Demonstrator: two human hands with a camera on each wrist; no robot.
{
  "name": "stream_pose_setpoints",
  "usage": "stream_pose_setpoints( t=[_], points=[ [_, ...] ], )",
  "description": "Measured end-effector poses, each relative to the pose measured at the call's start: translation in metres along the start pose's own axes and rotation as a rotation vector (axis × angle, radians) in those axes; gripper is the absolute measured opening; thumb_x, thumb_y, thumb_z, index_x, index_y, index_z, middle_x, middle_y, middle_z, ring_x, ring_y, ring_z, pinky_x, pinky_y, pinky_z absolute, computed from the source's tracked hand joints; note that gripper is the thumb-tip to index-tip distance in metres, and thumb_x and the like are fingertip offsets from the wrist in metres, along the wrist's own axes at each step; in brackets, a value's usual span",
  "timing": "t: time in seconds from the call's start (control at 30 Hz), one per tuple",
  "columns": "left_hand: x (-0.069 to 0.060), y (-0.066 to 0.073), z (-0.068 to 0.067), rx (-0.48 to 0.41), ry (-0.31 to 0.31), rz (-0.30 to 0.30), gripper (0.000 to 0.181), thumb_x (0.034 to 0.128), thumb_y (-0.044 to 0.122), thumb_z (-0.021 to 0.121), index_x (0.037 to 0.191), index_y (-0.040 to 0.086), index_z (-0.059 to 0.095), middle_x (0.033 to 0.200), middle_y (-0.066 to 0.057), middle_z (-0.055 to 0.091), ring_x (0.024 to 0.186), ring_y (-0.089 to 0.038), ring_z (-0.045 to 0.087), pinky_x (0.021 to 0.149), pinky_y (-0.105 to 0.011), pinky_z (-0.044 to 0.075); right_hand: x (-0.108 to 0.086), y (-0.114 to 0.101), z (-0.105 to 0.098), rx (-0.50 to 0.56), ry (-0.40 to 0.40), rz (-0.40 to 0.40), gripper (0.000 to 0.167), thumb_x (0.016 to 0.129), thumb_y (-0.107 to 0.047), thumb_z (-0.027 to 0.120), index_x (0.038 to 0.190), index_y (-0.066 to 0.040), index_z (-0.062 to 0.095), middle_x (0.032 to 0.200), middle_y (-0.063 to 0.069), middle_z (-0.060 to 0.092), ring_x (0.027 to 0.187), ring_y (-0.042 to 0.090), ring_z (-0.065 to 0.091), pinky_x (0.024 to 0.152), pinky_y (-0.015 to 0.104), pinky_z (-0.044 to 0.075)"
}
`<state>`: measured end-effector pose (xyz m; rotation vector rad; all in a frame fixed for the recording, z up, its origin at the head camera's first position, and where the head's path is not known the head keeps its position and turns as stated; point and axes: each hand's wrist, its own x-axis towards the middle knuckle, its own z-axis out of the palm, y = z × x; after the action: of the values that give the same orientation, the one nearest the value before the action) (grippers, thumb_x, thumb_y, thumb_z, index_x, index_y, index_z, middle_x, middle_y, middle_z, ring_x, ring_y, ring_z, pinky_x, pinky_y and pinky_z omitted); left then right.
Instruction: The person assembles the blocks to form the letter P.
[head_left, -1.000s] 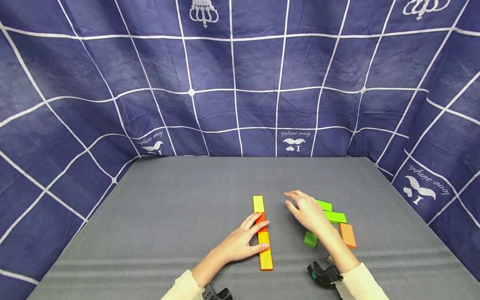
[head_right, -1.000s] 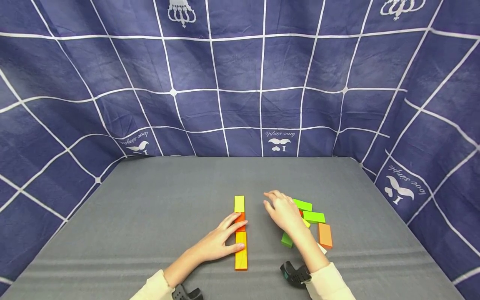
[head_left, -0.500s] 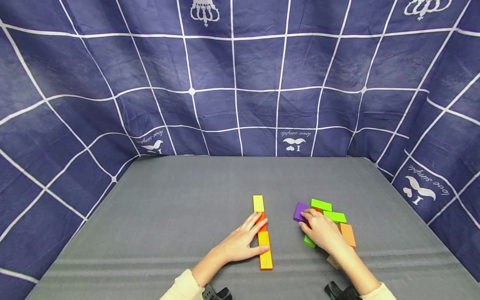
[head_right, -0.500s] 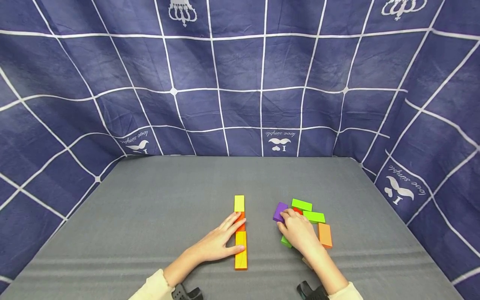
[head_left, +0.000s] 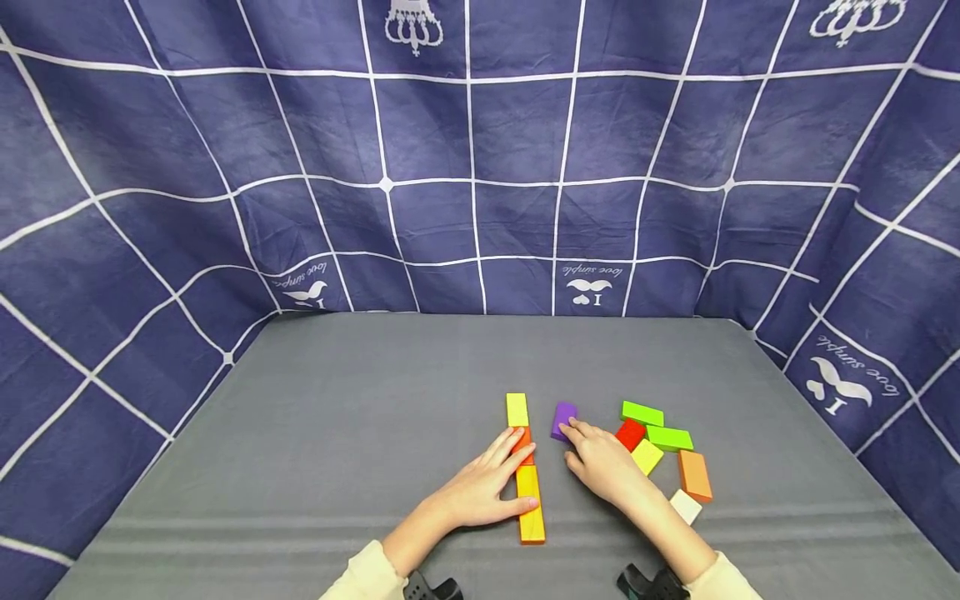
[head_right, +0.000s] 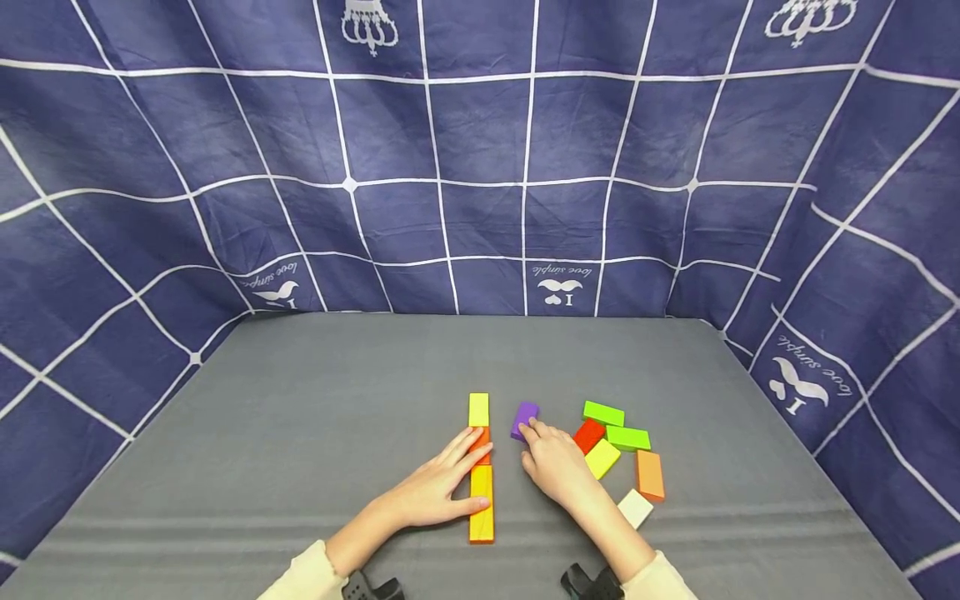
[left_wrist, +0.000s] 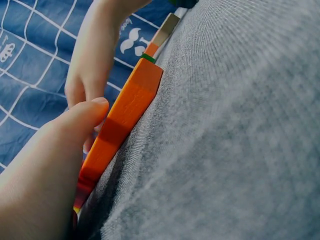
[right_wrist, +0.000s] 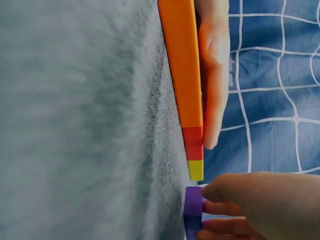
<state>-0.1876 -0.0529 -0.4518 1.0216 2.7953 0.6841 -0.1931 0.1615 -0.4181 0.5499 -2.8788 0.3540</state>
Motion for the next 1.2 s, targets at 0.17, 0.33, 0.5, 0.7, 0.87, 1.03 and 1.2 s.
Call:
stream_pose_setpoints(
  t=[0.17, 0.33, 0.5, 0.7, 0.87, 1.03, 1.2],
  points=[
    [0.000, 0.001, 0.000, 0.000, -0.005, -0.007, 0.074, 0.0850, 0.061, 0.043, 0.145, 0.023, 0.022, 0.154, 0.005, 0.008, 0.142, -0.013, 0.006, 0.105, -0.048, 0.032, 0.020, -0.007, 0.006, 0.013, -0.061, 0.030, 0.039, 0.083, -0.012, 0.058, 0.119, 0.002, 0.057, 0.125, 0.020, 0.055, 0.110, 0.038, 0.055, 0.094, 0.049, 0.043],
    [0.000, 0.002, -0.001, -0.002, -0.011, -0.002, 0.074, 0.0849, 0.060, 0.044, 0.145, 0.023, 0.021, 0.154, 0.004, 0.008, 0.143, -0.014, 0.006, 0.105, -0.049, 0.032, 0.042, -0.007, 0.009, 0.073, -0.148, 0.077, 0.046, 0.084, -0.010, 0.054, 0.127, 0.004, 0.049, 0.134, 0.021, 0.045, 0.113, 0.039, 0.053, 0.091, 0.052, 0.044],
    [0.001, 0.002, -0.001, 0.000, -0.017, -0.006, 0.075, 0.0843, 0.060, 0.044, 0.145, 0.022, 0.021, 0.154, 0.002, 0.009, 0.143, -0.015, 0.006, 0.106, -0.049, 0.032, 0.064, -0.001, 0.011, 0.157, -0.205, 0.081, 0.049, 0.086, -0.007, 0.049, 0.133, 0.006, 0.041, 0.141, 0.021, 0.036, 0.125, 0.038, 0.043, 0.101, 0.050, 0.037],
    [0.001, 0.002, -0.002, -0.001, -0.024, -0.006, 0.075, 0.0844, 0.059, 0.045, 0.145, 0.021, 0.023, 0.154, 0.001, 0.009, 0.143, -0.017, 0.005, 0.108, -0.048, 0.029, 0.085, 0.007, 0.017, 0.218, -0.199, 0.012, 0.045, 0.089, -0.006, 0.043, 0.131, 0.009, 0.041, 0.142, 0.022, 0.036, 0.131, 0.035, 0.036, 0.108, 0.046, 0.029],
    [0.000, 0.003, -0.002, 0.007, -0.028, 0.000, 0.074, 0.0850, 0.058, 0.045, 0.145, 0.020, 0.022, 0.154, -0.001, 0.010, 0.143, -0.018, 0.005, 0.108, -0.049, 0.030, 0.093, 0.010, 0.025, 0.268, -0.184, -0.081, 0.042, 0.092, -0.009, 0.044, 0.131, 0.007, 0.043, 0.141, 0.020, 0.038, 0.131, 0.034, 0.036, 0.108, 0.046, 0.028],
    [0.000, 0.003, -0.001, 0.009, -0.037, 0.009, 0.074, 0.0857, 0.057, 0.045, 0.145, 0.020, 0.021, 0.154, -0.002, 0.009, 0.143, -0.019, 0.005, 0.109, -0.048, 0.028, 0.093, 0.009, 0.029, 0.327, -0.191, -0.092, 0.044, 0.092, -0.018, 0.049, 0.131, 0.003, 0.044, 0.142, 0.017, 0.039, 0.131, 0.032, 0.037, 0.108, 0.046, 0.029],
    [0.000, 0.002, -0.002, 0.017, -0.036, 0.008, 0.074, 0.0855, 0.057, 0.045, 0.145, 0.019, 0.022, 0.154, -0.002, 0.010, 0.143, -0.019, 0.005, 0.109, -0.046, 0.028, 0.093, 0.009, 0.030, 0.360, -0.203, -0.110, 0.044, 0.092, -0.018, 0.049, 0.132, 0.000, 0.045, 0.142, 0.015, 0.039, 0.131, 0.031, 0.036, 0.108, 0.047, 0.028]
  ],
)
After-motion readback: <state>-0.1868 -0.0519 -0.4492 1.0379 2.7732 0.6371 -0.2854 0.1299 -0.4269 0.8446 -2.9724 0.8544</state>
